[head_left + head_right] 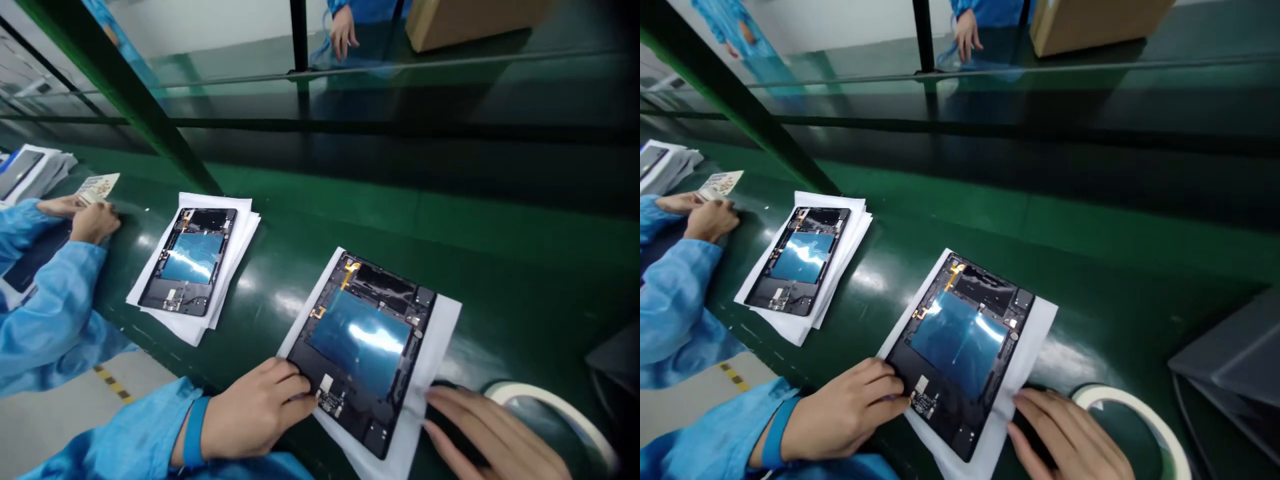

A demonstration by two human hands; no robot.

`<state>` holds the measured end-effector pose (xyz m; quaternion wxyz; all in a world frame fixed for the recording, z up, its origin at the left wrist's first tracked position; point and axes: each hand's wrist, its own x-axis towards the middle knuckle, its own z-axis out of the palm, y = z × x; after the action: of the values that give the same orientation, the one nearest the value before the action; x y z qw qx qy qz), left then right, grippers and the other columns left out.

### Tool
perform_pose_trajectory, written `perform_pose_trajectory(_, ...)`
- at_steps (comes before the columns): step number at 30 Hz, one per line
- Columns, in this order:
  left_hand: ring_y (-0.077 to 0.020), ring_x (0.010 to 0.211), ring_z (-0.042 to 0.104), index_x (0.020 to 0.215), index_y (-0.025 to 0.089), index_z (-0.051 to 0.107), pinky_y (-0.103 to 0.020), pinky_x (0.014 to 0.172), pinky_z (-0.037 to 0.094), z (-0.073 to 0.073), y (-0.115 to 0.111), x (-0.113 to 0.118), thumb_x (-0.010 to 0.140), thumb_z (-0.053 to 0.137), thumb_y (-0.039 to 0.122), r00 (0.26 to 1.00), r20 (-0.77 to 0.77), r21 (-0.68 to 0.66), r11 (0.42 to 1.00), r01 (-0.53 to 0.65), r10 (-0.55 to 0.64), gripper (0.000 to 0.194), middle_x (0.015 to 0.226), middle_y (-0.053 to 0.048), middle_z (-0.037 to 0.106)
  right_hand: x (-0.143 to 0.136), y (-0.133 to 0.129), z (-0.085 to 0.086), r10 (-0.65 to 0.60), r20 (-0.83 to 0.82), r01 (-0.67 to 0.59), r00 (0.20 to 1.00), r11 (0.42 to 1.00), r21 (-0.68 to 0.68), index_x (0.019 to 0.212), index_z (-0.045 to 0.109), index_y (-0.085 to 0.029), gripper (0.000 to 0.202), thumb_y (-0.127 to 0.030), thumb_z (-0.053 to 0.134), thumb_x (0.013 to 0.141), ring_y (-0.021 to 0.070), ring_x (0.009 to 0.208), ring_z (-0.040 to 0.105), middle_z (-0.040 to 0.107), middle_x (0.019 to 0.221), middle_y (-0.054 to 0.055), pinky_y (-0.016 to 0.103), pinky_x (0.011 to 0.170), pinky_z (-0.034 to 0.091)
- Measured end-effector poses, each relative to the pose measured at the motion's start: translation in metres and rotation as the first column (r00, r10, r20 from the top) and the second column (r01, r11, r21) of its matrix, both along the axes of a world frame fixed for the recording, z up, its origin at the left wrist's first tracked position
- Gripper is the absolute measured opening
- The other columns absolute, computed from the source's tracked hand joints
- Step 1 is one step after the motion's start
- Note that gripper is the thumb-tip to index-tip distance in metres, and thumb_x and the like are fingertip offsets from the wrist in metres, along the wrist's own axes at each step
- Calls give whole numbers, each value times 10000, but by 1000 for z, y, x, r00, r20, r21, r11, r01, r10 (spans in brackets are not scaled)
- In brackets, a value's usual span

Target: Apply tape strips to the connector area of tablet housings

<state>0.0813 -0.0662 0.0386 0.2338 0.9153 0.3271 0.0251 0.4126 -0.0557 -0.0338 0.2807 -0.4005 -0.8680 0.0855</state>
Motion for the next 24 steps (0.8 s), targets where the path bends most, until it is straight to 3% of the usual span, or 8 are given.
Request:
perform_pose_trajectory(3,-184,820,520,1090,150,564,-331,763,424,12,30,14,856,502,188,987,7,-72,984,163,-163,245,939,-30,621,-9,6,8,-39,-4,39,999,998,-55,1013,637,-197,169,-289,552,901,159,832,672,694,955,27,264,759,520)
perform_pose_trajectory(5,-177,737,516,1031,150,580,-330,675,421,11,58,35,878,496,212,967,-14,17,967,255,-255,185,852,-18,607,-13,16,17,-100,16,101,995,989,-105,1020,622,-191,172,-284,514,924,152,815,671,692,958,33,258,709,521)
perform_pose_trajectory(8,-174,673,521,879,158,594,-319,583,396,-4,101,70,922,473,226,955,-42,230,927,295,-294,145,761,-13,577,-21,41,30,-201,67,210,977,966,-153,1026,616,-187,182,-267,480,935,158,804,672,690,972,35,257,635,512)
perform_pose_trajectory(12,-174,674,540,822,158,597,-293,555,403,-31,144,99,964,449,274,981,-13,393,901,184,-194,236,738,-22,573,-28,79,30,-360,51,364,931,927,-88,1021,627,-166,178,-220,508,900,161,762,670,695,953,36,259,617,503)
perform_pose_trajectory(16,-177,726,548,964,145,618,-292,603,442,-41,158,103,972,450,295,972,10,391,896,211,-233,225,798,-30,588,-31,91,17,-426,7,426,905,905,-8,1026,624,-153,181,-157,528,872,138,718,665,699,923,31,241,573,486)
perform_pose_trajectory(24,-187,747,526,1215,149,554,-319,624,427,-42,153,108,953,485,294,971,-55,332,913,239,-234,308,869,-39,578,-23,89,14,-425,-26,422,905,903,-82,1002,631,-207,149,-173,561,875,125,712,663,699,840,6,232,560,489)
